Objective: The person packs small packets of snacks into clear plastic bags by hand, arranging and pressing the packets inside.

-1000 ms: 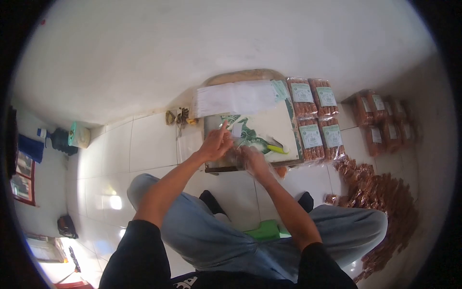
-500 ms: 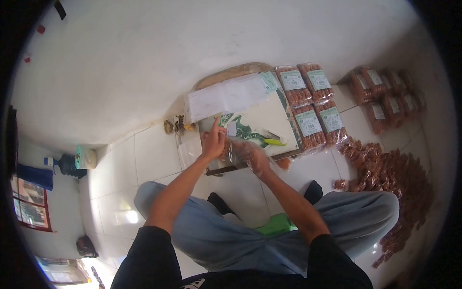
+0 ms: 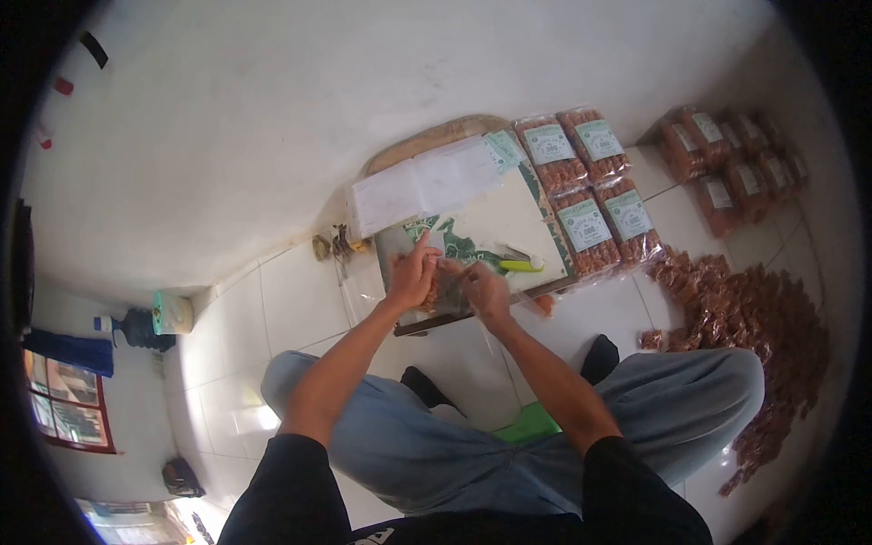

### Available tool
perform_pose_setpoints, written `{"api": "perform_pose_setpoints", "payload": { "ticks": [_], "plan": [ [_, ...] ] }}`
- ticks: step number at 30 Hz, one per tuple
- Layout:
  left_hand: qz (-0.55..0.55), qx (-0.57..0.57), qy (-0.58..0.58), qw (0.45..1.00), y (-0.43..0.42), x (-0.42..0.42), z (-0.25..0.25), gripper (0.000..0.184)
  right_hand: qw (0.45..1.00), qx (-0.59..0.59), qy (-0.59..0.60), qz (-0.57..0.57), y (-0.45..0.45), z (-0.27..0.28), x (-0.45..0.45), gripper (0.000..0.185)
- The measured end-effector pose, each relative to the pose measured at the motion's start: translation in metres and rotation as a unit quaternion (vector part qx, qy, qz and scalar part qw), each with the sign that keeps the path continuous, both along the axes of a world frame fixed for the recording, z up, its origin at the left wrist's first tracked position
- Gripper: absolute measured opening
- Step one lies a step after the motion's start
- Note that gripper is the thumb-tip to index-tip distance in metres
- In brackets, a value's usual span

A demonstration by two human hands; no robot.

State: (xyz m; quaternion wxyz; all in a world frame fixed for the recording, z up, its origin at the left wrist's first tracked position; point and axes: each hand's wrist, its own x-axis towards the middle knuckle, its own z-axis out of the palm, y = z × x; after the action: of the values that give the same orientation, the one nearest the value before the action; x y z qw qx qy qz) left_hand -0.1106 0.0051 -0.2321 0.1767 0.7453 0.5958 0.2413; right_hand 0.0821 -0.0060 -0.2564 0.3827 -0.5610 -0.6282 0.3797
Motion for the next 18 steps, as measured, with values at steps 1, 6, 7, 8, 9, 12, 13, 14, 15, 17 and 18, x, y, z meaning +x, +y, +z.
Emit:
{"api": "perform_pose_setpoints", "payload": {
  "ticks": [1, 6, 7, 8, 9, 12, 13, 14, 15, 17, 18],
  "plan": [
    [-0.014, 0.004, 0.016, 1.000, -0.001, 0.001, 0.001, 0.050, 1.000, -0.001, 0.001, -0.001, 0.001, 0.000, 0.000, 0.018],
    [-0.041, 0.052, 0.103, 0.992, -0.001, 0.003, 0.005, 0.042, 0.997, 0.030, 0.057, 0.046, 0.006, 0.004, 0.005, 0.027],
    [-0.043, 0.060, 0.119, 0.990, -0.001, 0.004, 0.007, 0.040, 0.997, 0.030, 0.057, 0.045, 0.008, 0.010, 0.006, 0.027],
    [-0.044, 0.060, 0.120, 0.990, -0.001, 0.004, 0.010, 0.040, 0.998, -0.028, 0.030, 0.054, 0.009, 0.015, 0.007, 0.028],
    [-0.048, 0.047, 0.110, 0.992, -0.001, 0.004, 0.011, 0.041, 0.994, -0.087, 0.004, 0.063, 0.010, 0.021, 0.007, 0.029],
    [-0.061, 0.046, 0.064, 0.995, -0.001, 0.007, 0.013, 0.044, 0.995, 0.001, 0.009, 0.100, 0.014, 0.015, 0.005, 0.029],
    [-0.070, 0.058, 0.027, 0.995, 0.000, 0.008, 0.013, 0.046, 0.995, 0.001, 0.011, 0.098, 0.014, 0.022, 0.005, 0.029],
    [-0.072, 0.057, 0.029, 0.995, 0.000, 0.008, 0.012, 0.046, 0.993, 0.010, -0.041, 0.110, 0.015, 0.028, 0.003, 0.029],
    [-0.063, 0.060, 0.006, 0.996, 0.001, 0.008, 0.009, 0.048, 0.988, 0.017, -0.093, 0.121, 0.014, 0.036, 0.003, 0.030],
    [-0.056, 0.063, -0.016, 0.996, 0.001, 0.006, 0.003, 0.050, 0.983, 0.007, -0.134, 0.127, 0.017, 0.026, 0.000, 0.030],
    [-0.031, 0.081, 0.037, 0.996, 0.000, 0.005, 0.004, 0.050, 0.975, -0.002, -0.176, 0.134, 0.018, 0.028, -0.001, 0.031]
  ]
}}
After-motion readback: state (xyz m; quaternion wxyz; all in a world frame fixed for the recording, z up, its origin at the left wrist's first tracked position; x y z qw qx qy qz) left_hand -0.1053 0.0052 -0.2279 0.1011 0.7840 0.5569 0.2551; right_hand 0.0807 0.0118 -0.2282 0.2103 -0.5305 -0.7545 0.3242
